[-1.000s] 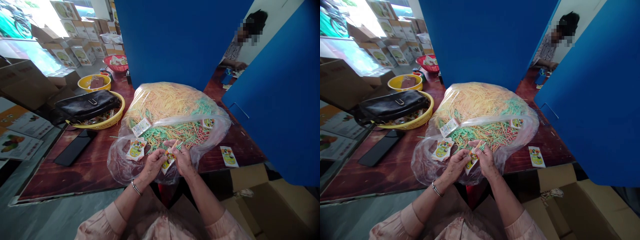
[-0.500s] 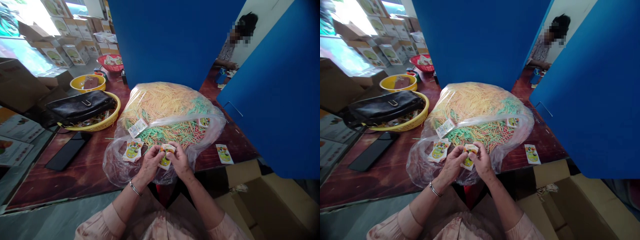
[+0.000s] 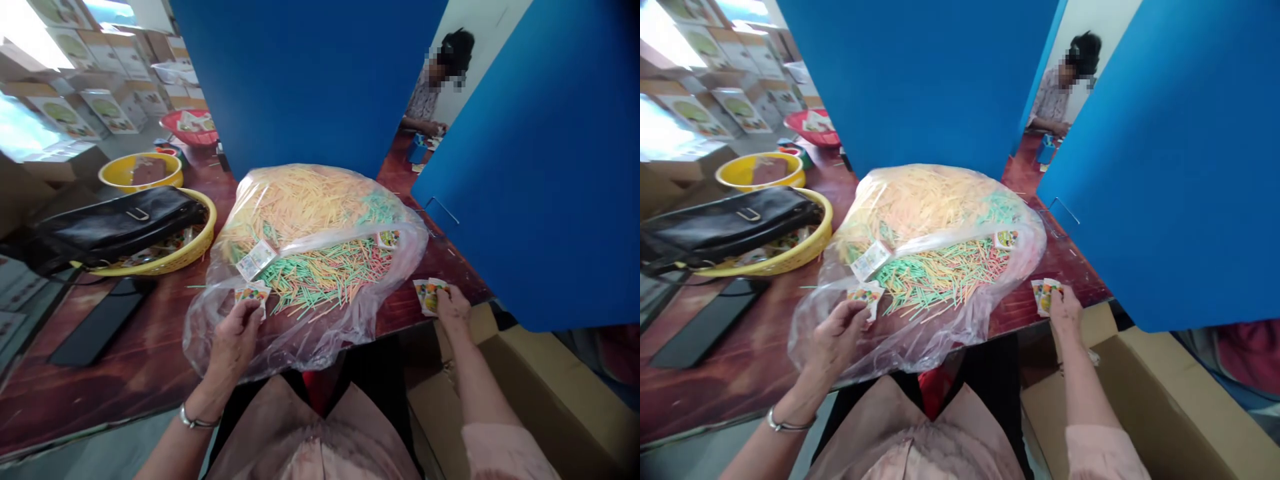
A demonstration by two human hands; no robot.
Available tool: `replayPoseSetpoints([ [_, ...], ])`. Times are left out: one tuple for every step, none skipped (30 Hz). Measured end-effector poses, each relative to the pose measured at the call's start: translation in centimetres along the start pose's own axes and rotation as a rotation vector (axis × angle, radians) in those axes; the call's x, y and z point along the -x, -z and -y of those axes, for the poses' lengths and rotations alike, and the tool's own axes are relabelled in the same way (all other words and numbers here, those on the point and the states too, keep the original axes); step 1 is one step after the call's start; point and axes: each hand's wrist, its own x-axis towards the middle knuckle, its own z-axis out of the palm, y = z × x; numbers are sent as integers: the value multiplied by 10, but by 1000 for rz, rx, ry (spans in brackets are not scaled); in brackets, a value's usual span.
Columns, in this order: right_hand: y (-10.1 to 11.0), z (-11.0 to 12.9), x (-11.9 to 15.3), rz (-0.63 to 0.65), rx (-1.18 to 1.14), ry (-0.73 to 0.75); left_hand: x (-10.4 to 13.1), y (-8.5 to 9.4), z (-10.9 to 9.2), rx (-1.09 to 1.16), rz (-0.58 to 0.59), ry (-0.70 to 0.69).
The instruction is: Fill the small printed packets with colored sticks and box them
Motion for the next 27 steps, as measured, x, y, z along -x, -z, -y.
replayPoseSetpoints([
  [-3, -5, -5, 19, 83, 77, -2, 8, 5, -115, -22, -27],
  [-7, -5, -6, 6, 149, 169, -3, 14, 9, -220, -38, -53],
  [-11, -2, -4, -41, 188, 268, -5, 19, 13, -312, -57, -79],
  [-14, 7, 2, -109, 198, 368, -6, 22, 17, -391, -88, -103],
  [-16, 19, 9, -163, 180, 468, -7, 24, 20, -462, -114, -119],
  [-19, 34, 19, -178, 135, 564, -9, 24, 23, -526, -132, -124],
  [-22, 51, 29, -133, 63, 664, -10, 24, 26, -583, -140, -123],
  [-25, 69, 39, -26, -25, 767, -12, 24, 27, -637, -140, -118],
  [-29, 87, 49, 106, -113, 855, -13, 22, 28, -688, -135, -108],
  [-34, 104, 58, 225, -183, 899, -15, 21, 28, -735, -125, -94],
  [-40, 120, 66, 320, -231, 917, -16, 19, 27, -778, -111, -77],
  [-47, 134, 72, 386, -255, 918, -17, 17, 25, -818, -97, -59],
  [-55, 147, 77, 433, -241, 918, -18, 15, 24, -852, -85, -43],
  [-63, 157, 81, 462, -194, 921, -18, 14, 22, -878, -70, -29],
  [-70, 166, 83, 483, -118, 932, -18, 12, 20, -889, -55, -18],
  [-77, 174, 85, 497, -21, 949, -18, 10, 18, -887, -39, -13],
  [-84, 181, 86, 502, 82, 963, -17, 8, 17, -873, -28, -8],
  [-89, 187, 87, 499, 178, 973, -17, 6, 16, -852, -24, -1],
  [-93, 192, 87, 493, 259, 978, -16, 5, 16, -833, -26, 6],
  [-96, 197, 87, 488, 323, 976, -16, 4, 15, -817, -34, 10],
  [-98, 201, 87, 487, 366, 966, -16, 3, 15, -808, -45, 10],
  [-99, 204, 87, 493, 389, 952, -16, 2, 15, -805, -54, 8],
  [-100, 206, 88, 506, 399, 938, -17, 1, 15, -803, -63, 6],
  [-100, 208, 88, 519, 402, 931, -18, 0, 15, -801, -66, 6],
  [-100, 209, 89, 523, 407, 931, -19, 0, 16, -796, -67, 9],
  [-100, 210, 90, 514, 416, 941, -20, -1, 16, -788, -67, 19],
  [-100, 211, 92, 497, 433, 960, -21, -2, 17, -780, -65, 34],
])
